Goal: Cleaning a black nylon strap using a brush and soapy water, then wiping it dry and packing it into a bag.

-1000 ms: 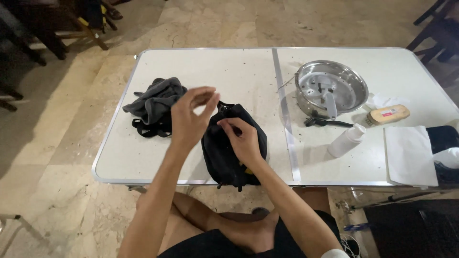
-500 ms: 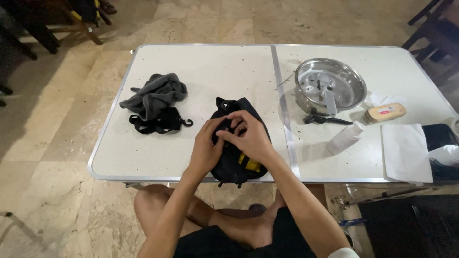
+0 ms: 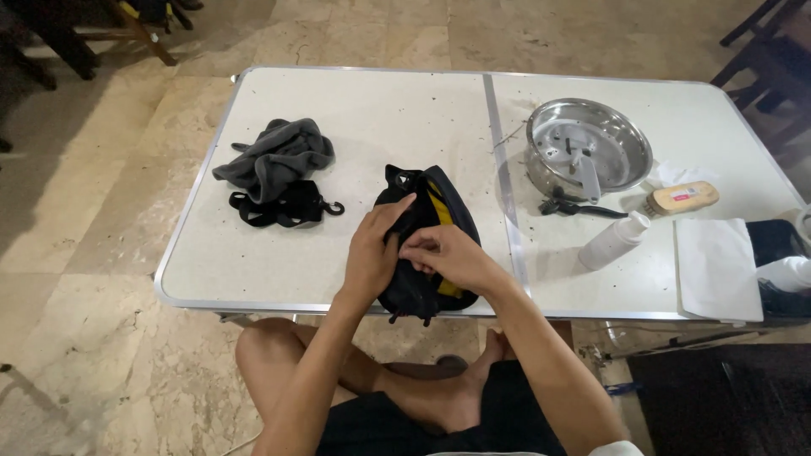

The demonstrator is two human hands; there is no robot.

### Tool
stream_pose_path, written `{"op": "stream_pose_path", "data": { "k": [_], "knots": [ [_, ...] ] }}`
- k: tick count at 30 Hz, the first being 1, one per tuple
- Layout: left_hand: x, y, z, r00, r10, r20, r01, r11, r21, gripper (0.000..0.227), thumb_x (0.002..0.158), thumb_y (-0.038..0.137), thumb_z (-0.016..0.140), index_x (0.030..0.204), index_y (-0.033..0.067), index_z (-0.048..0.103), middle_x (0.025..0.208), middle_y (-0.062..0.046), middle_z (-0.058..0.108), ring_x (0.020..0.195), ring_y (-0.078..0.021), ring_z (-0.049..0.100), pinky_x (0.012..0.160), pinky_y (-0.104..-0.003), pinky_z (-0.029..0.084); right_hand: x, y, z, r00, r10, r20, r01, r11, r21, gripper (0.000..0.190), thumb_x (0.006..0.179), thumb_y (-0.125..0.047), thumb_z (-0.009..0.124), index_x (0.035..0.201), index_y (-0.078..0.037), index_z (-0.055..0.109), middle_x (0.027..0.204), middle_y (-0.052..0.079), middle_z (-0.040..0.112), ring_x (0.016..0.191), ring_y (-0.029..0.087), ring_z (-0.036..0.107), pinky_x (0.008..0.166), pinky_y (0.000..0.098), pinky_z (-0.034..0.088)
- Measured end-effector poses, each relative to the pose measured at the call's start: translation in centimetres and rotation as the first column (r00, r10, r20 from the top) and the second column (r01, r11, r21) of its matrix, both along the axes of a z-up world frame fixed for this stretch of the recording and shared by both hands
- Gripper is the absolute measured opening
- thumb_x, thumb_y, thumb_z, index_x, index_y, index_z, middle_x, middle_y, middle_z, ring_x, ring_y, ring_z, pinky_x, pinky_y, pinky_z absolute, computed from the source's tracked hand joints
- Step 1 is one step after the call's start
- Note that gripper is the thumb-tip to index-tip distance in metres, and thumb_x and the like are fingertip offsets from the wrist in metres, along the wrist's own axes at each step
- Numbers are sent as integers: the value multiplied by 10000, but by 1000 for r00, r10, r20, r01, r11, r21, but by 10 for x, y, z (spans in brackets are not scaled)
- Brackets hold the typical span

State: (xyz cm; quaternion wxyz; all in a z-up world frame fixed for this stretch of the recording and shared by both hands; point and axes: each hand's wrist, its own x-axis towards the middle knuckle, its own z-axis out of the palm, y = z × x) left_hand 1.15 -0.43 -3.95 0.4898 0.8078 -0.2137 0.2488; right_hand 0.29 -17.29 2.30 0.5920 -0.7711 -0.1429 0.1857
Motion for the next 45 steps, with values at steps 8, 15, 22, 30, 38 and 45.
{"op": "stream_pose_path", "data": {
  "k": [8, 15, 22, 30, 38, 45],
  "knots": [
    [-1, -1, -2, 996, 64, 56, -72, 983, 169, 455, 993, -22, 561, 1398, 168, 643, 1098, -79, 702, 1012, -283, 659, 920, -381, 552, 7, 5, -6, 965, -231, -127, 263, 827, 497, 186, 1046, -144, 589, 1105, -11, 706, 996, 128, 750, 563, 156, 615, 432, 220, 431],
    [2, 2, -15, 994, 113, 2, -110, 962, 249, 434, 1001, -13, 531, 1375, 168, 658, 1081, -41, 716, 969, -253, 652, 885, -357, 553, 28, -8, -21, 411, 213, 886, 444, 802, -399, 232, 1069, -156, 527, 1012, -38, 718, 897, 95, 704, 719, 240, 682, 581, 311, 557],
    [1, 13, -13, 996, 82, -21, -79, 989, 129, 476, 990, -59, 495, 1397, 144, 639, 1112, -94, 728, 1021, -306, 668, 928, -408, 557, 50, -33, -23, 258, 311, 915, 533, 743, -403, 190, 1094, -165, 478, 956, -70, 567, 860, 55, 438, 736, 261, 578, 596, 318, 501],
    [-3, 38, -5, 994, 13, -105, -19, 998, -57, 429, 978, -98, 528, 1335, 95, 666, 1190, -134, 739, 1116, -345, 683, 989, -467, 541, 71, -52, -14, 801, -271, 534, 417, 892, -174, 376, 1134, -275, 399, 805, -102, 451, 607, 21, 368, 539, 167, 368, 521, 355, 305],
    [-9, 31, 31, 997, 12, -82, -1, 991, 135, 604, 878, -129, 508, 1437, 95, 555, 1281, -144, 668, 1211, -388, 599, 1048, -501, 495, 53, -24, -8, 759, -326, 563, 435, 898, -67, 456, 1068, -214, 548, 657, -122, 373, 526, 9, 313, 537, 146, 322, 523, 317, 311],
    [48, -15, -9, 989, 130, 71, -147, 845, 514, 515, 804, 322, 781, 1288, 210, 642, 1106, -25, 676, 1099, -297, 616, 833, -446, 566, 47, -2, -18, 772, -305, 558, 357, 934, 15, 567, 988, -119, 639, 551, -162, 280, 438, -76, 249, 473, 74, 267, 465, 234, 254]
  ]
}}
